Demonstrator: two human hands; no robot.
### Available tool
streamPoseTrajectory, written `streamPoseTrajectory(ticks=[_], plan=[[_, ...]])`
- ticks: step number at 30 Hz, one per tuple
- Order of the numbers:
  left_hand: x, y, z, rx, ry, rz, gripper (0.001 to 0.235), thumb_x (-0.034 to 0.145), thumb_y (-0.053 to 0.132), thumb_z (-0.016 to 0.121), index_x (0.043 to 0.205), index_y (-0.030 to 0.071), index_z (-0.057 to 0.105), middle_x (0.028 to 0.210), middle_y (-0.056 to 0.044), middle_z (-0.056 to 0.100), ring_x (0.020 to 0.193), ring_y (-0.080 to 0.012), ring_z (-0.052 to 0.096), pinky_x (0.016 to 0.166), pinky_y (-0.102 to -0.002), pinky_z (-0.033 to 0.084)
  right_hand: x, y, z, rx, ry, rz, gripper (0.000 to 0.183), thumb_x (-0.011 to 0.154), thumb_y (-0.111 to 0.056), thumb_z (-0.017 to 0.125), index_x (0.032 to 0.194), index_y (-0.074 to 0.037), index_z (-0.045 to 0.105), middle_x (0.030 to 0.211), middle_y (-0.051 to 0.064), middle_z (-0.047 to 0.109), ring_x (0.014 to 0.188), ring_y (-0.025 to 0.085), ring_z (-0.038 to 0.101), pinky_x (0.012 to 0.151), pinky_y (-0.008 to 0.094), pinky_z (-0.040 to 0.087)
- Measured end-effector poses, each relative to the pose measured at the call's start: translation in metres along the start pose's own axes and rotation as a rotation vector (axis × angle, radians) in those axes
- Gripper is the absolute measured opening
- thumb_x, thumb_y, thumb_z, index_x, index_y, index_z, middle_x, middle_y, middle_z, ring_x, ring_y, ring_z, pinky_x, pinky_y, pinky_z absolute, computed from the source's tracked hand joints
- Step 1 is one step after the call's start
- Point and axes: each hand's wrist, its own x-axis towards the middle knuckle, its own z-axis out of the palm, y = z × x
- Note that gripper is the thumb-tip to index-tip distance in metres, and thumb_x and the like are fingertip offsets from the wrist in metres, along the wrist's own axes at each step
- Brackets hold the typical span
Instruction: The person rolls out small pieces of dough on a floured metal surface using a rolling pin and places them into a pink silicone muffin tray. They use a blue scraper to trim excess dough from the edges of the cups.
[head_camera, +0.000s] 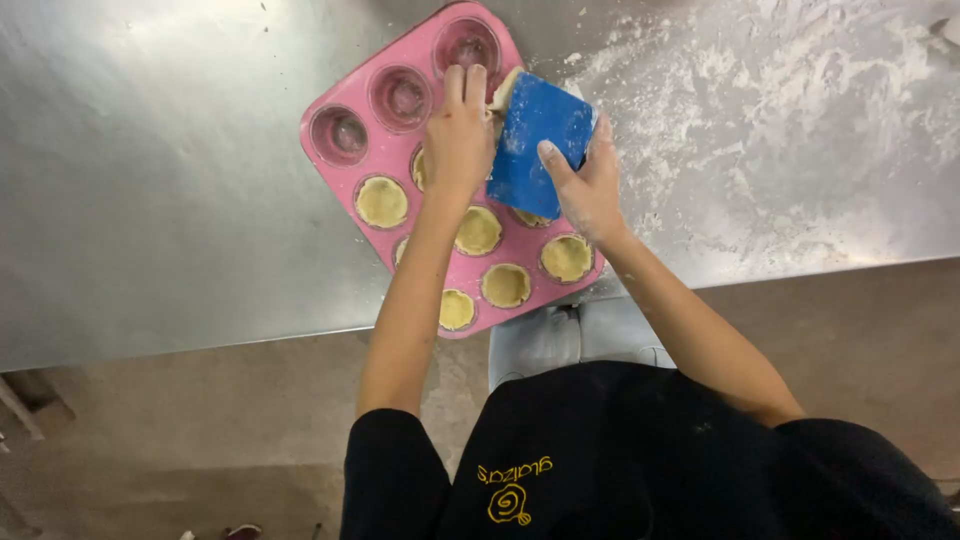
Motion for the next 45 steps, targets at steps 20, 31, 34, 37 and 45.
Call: streamPoseTrajectory(ticks=[20,31,34,37,45], plan=[[0.002,-0.016,-0.035,-0.514,-0.032,-0.062,0.007,0.099,0.003,0.051,0.105,0.005,0.050,0.107,-0.014,0.060,0.080,-0.0296,0.064,0.059,-0.041,0.051,0.030,0.007,0.004,-0.124,-0.030,-0.143,0.058,0.107,-0.019,0.057,0.147,0.003,0.022,0.096,0.008,0.062,0.077,0.017,0.064,0.064,0.029,0.061],[0.017,-0.025,-0.040,-0.575,-0.157,0.070,0.022,0.101,0.021,0.060,0.119,0.010,0.064,0.117,-0.006,0.061,0.087,-0.0158,0.068,0.073,-0.032,0.061,0.030,0.010,-0.012,-0.060,-0.102,-0.208,0.049,0.110,-0.037,0.056,0.134,-0.002,0.033,0.105,0.015,0.062,0.077,0.021,0.071,0.061,0.032,0.068],[0.014,-0.018,-0.047,-0.444,-0.264,-0.021,0.054,0.084,0.025,0.084,0.126,0.012,0.054,0.126,-0.011,0.053,0.087,-0.0283,0.067,0.061,-0.043,0.056,0.019,0.004,-0.029,0.052,-0.011,-0.032,0.036,0.104,-0.016,0.061,0.129,-0.005,0.038,0.107,0.011,0.060,0.086,0.022,0.068,0.072,0.037,0.069],[0.013,-0.015,-0.034,-0.307,-0.300,-0.095,0.067,0.086,0.022,0.081,0.140,0.008,0.045,0.154,-0.023,0.039,0.088,-0.0305,0.073,0.072,-0.045,0.062,0.018,-0.002,-0.038,-0.244,0.136,0.201,0.096,0.106,-0.028,0.067,0.156,0.008,-0.007,0.168,0.030,-0.007,0.158,0.039,-0.005,0.130,0.051,0.004],[0.003,-0.007,-0.015,-0.194,-0.155,-0.148,0.068,0.080,0.011,0.075,0.139,0.006,0.040,0.147,-0.022,0.045,0.059,-0.0164,0.065,0.040,-0.024,0.047,0.021,-0.030,-0.025,-0.044,-0.162,-0.088,0.033,0.107,-0.017,0.060,0.127,-0.001,0.039,0.107,0.016,0.061,0.087,0.026,0.069,0.071,0.040,0.069]])
